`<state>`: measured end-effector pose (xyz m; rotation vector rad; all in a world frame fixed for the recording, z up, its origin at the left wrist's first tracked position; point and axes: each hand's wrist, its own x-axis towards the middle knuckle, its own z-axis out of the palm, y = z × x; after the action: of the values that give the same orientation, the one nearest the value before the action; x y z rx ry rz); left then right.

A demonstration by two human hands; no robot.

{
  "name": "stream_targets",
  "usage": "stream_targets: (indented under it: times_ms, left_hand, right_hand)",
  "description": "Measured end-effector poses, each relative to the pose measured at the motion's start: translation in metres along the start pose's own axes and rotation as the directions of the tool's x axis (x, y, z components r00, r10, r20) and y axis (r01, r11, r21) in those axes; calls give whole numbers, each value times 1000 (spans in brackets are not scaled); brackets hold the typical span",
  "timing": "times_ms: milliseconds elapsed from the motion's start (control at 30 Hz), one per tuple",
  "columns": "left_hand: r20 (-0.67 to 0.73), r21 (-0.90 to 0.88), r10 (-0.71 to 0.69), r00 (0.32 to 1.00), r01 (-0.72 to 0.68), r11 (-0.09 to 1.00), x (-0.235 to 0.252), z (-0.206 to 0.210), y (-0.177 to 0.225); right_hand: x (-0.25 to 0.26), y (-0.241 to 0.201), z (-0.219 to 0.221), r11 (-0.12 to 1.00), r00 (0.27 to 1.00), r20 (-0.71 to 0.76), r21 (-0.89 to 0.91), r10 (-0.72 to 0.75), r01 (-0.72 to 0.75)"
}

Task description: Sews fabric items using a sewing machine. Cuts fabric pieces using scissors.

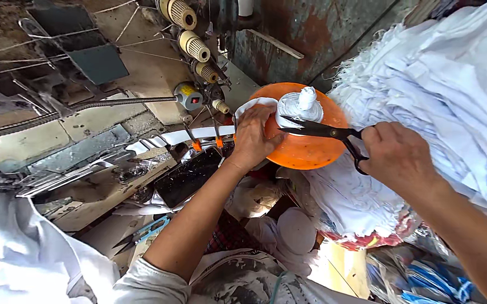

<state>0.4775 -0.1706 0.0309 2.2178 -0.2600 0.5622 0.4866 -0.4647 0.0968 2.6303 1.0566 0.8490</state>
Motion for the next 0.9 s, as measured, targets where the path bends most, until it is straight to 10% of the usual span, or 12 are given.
stream_targets:
  times_ms: [633,900]
  left_hand:
    - [-47,16,0,999,1,1000,1,2,4]
    - [-38,97,229,973,-225,970,-25,7,-8]
  right_hand:
    - [-8,-13,-16,999,998,62,29,22,-23]
    - [-20,-14,-14,991,992,9,-50,123,-122]
